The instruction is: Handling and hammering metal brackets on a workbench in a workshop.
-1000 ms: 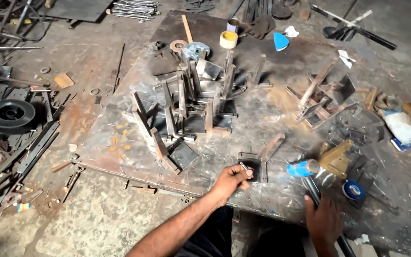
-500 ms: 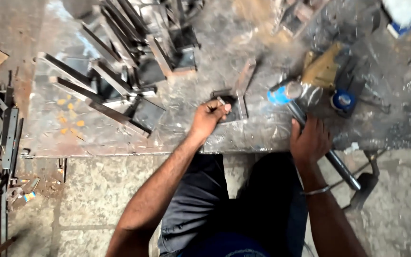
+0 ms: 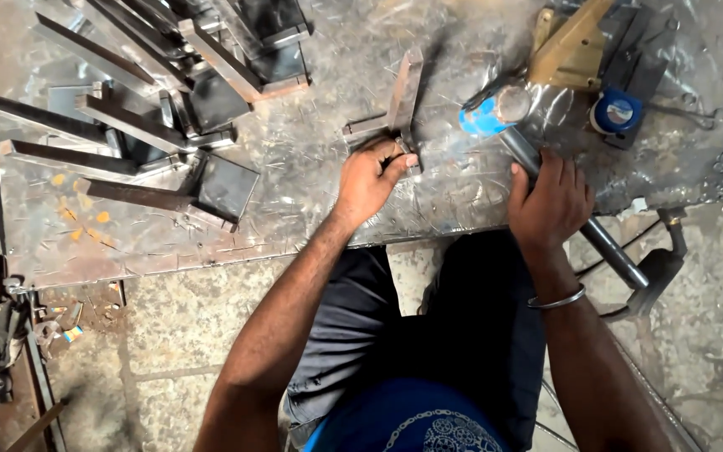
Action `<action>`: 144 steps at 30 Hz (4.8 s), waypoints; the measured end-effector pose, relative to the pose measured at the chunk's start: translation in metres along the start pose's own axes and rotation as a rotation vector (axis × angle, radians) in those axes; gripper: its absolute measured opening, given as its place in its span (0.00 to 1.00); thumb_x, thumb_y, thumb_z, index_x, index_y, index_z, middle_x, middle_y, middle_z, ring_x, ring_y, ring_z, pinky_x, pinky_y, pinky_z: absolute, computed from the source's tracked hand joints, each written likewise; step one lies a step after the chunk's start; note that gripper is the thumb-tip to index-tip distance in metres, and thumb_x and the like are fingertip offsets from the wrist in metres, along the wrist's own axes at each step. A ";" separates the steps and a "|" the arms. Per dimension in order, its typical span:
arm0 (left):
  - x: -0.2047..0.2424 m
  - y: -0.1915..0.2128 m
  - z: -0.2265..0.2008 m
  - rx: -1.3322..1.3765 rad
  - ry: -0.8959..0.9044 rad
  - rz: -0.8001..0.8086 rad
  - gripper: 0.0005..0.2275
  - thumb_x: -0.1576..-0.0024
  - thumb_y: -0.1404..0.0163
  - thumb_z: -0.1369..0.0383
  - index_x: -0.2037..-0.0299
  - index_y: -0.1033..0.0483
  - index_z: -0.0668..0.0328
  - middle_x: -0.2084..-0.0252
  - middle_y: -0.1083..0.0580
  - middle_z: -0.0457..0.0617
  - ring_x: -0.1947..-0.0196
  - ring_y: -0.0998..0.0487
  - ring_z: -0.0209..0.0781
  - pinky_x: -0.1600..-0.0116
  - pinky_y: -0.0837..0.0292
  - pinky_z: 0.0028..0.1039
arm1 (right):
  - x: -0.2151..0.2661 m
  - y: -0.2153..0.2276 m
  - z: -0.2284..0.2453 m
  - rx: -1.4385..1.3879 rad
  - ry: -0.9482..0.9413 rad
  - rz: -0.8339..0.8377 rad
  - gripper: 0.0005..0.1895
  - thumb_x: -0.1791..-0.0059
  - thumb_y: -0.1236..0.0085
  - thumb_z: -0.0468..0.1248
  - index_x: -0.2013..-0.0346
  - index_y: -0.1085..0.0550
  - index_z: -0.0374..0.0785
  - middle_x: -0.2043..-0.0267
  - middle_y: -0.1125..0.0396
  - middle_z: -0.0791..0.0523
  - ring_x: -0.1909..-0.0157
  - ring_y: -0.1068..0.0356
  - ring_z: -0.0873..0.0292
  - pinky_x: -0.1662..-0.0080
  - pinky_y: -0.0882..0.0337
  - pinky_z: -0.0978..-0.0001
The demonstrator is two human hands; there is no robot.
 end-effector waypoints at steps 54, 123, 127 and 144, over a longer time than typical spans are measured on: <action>0.011 -0.009 -0.023 -0.231 -0.205 -0.086 0.12 0.43 0.46 0.62 0.65 0.26 0.66 0.63 0.24 0.62 0.59 0.24 0.66 0.55 0.29 0.47 | -0.019 0.039 0.007 -0.098 -0.104 -0.032 0.19 0.51 0.44 0.48 0.49 0.27 0.43 0.60 0.28 0.53 0.57 0.29 0.46 0.55 0.33 0.51; -0.018 -0.051 0.098 -0.201 -0.268 -0.228 0.10 0.51 0.39 0.62 0.70 0.21 0.61 0.71 0.21 0.58 0.69 0.18 0.58 0.59 0.23 0.41 | -0.014 0.053 0.002 -0.285 -0.089 0.022 0.19 0.50 0.41 0.44 0.48 0.28 0.37 0.53 0.29 0.50 0.50 0.31 0.45 0.50 0.34 0.50; -0.021 -0.050 0.096 -0.240 -0.235 -0.172 0.12 0.49 0.41 0.60 0.68 0.21 0.61 0.70 0.21 0.59 0.68 0.18 0.61 0.59 0.23 0.43 | -0.016 0.055 0.003 -0.288 -0.091 0.020 0.19 0.50 0.41 0.44 0.48 0.28 0.38 0.54 0.29 0.51 0.51 0.31 0.46 0.50 0.34 0.50; -0.001 -0.024 0.029 -0.295 -0.124 -0.155 0.13 0.45 0.44 0.57 0.66 0.23 0.60 0.66 0.22 0.58 0.63 0.21 0.63 0.59 0.27 0.46 | -0.017 0.045 -0.001 -0.246 -0.101 0.011 0.19 0.51 0.40 0.45 0.50 0.28 0.38 0.58 0.30 0.52 0.55 0.30 0.47 0.57 0.33 0.51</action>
Point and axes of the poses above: each hand's wrist, its own x-axis away from the middle knuckle, its own y-axis out of the back of the hand, z = x × y, the point moved 9 cm from there along -x, towards the middle knuckle
